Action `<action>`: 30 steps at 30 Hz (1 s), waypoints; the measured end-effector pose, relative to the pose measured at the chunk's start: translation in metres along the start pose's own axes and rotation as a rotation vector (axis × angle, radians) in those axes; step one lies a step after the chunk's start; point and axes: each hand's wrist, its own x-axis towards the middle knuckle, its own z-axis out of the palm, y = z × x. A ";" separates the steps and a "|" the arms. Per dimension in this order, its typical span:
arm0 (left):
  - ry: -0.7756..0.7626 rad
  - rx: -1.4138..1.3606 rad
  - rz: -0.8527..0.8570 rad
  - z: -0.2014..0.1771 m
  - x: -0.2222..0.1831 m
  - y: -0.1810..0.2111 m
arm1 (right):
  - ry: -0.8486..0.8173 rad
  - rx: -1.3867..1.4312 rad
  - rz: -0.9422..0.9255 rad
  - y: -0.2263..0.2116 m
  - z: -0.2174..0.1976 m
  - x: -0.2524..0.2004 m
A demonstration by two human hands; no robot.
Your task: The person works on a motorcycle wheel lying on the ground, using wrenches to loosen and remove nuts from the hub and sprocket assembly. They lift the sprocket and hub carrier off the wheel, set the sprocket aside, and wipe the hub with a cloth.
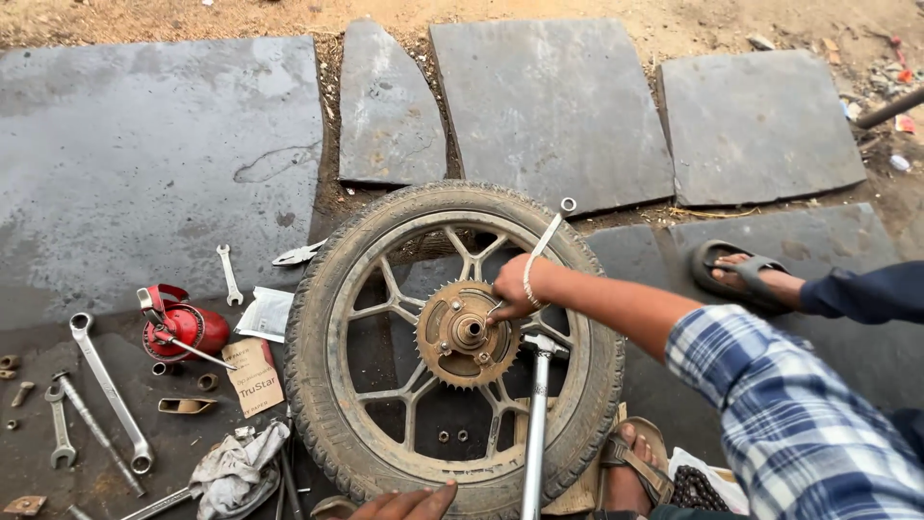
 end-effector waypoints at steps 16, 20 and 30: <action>-0.349 -0.236 -0.111 -0.264 0.045 0.140 | 0.349 1.904 0.717 -0.096 0.103 -0.002; -0.274 -0.258 -0.072 -0.273 0.035 0.150 | 0.366 2.078 0.846 -0.114 0.069 0.001; -0.367 -0.172 -0.095 -0.286 0.037 0.168 | 0.361 2.264 1.003 -0.093 0.113 0.068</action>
